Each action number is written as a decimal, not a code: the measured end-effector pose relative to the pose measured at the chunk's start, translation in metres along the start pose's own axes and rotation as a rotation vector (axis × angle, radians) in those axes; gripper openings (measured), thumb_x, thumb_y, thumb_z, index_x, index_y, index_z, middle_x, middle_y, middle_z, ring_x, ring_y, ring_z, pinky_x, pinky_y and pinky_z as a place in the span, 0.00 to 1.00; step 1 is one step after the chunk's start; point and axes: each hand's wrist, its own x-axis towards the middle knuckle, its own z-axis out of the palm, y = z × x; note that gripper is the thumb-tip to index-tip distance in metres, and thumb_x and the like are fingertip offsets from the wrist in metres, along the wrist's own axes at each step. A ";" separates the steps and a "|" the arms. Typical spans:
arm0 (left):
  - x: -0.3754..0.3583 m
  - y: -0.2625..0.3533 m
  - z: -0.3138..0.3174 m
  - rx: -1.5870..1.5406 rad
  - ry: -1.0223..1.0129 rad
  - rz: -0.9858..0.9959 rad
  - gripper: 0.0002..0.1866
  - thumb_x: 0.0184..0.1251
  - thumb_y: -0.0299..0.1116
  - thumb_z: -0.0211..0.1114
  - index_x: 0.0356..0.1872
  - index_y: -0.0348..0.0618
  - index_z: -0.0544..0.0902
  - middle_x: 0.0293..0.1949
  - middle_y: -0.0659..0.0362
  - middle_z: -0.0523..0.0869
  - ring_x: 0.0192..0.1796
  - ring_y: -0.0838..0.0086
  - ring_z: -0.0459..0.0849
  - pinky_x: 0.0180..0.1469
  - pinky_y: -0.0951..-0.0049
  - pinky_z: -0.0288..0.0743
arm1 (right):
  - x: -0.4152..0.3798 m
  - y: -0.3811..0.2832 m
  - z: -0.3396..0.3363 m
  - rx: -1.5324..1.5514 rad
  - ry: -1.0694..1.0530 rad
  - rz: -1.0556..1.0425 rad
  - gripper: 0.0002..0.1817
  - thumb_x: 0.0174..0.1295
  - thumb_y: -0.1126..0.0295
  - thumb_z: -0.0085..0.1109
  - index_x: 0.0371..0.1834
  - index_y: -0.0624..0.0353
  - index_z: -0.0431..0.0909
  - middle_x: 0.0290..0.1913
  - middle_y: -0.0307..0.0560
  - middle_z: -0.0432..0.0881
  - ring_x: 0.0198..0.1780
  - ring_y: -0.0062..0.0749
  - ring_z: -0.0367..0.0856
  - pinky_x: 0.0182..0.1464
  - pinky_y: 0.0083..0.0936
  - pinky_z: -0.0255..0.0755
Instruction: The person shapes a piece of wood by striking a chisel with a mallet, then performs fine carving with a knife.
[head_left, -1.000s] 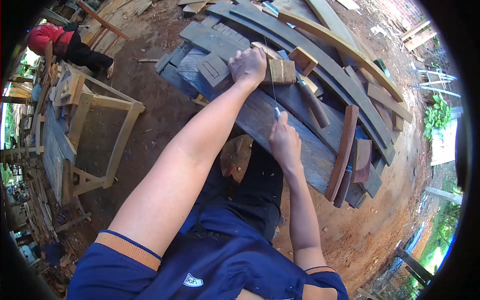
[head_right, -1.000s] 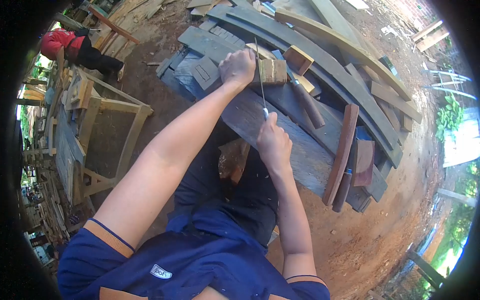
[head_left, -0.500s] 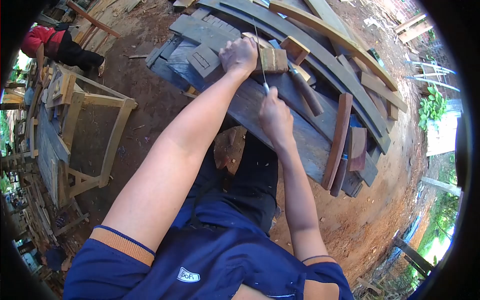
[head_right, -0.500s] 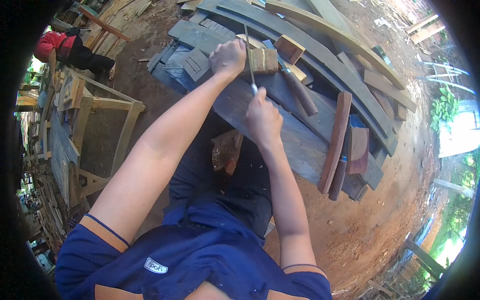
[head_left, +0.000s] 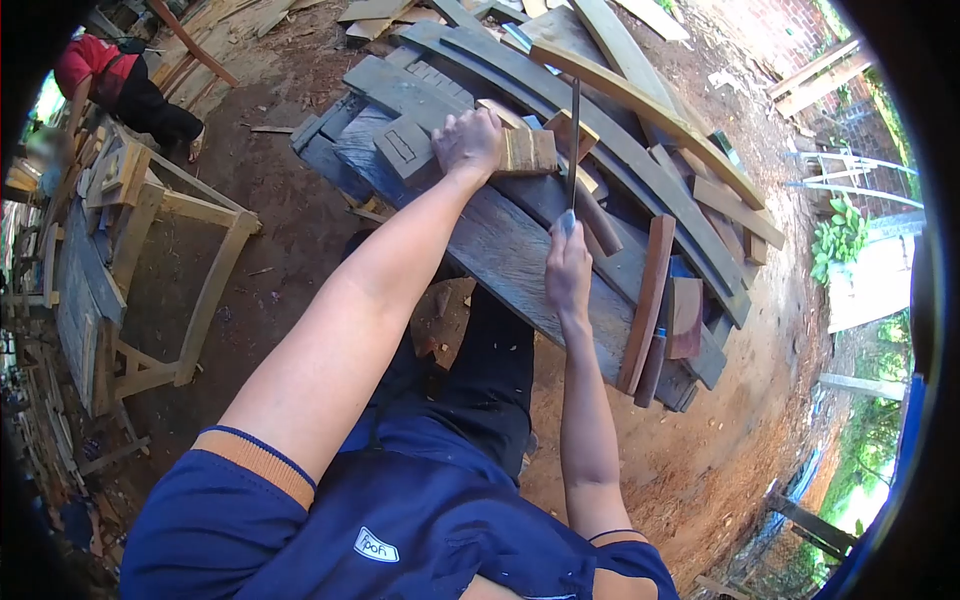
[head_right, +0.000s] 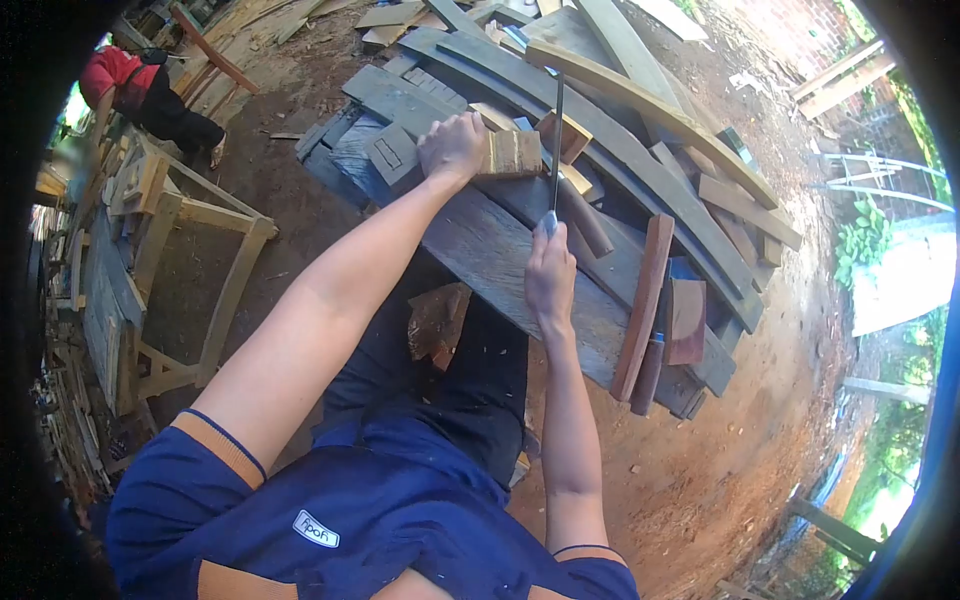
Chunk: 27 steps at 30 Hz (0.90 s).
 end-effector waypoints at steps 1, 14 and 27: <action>0.000 0.000 0.000 -0.005 -0.001 -0.003 0.24 0.73 0.46 0.41 0.40 0.45 0.87 0.46 0.55 0.87 0.52 0.56 0.83 0.54 0.52 0.73 | -0.006 0.001 0.001 -0.044 0.027 0.019 0.12 0.75 0.63 0.43 0.43 0.63 0.67 0.27 0.66 0.79 0.33 0.61 0.81 0.32 0.46 0.70; -0.004 -0.022 -0.004 -0.049 -0.014 0.242 0.29 0.72 0.62 0.41 0.55 0.52 0.77 0.52 0.53 0.78 0.56 0.56 0.76 0.58 0.52 0.64 | -0.019 0.020 0.022 -0.125 0.360 -0.178 0.08 0.74 0.65 0.44 0.42 0.57 0.67 0.21 0.61 0.77 0.26 0.59 0.80 0.24 0.49 0.68; -0.013 -0.033 -0.054 -1.079 -0.949 -0.069 0.32 0.60 0.56 0.67 0.57 0.41 0.78 0.43 0.60 0.84 0.43 0.78 0.82 0.45 0.75 0.76 | -0.020 0.025 0.025 -0.184 0.345 -0.147 0.08 0.74 0.63 0.44 0.44 0.56 0.67 0.20 0.58 0.79 0.23 0.56 0.81 0.22 0.48 0.71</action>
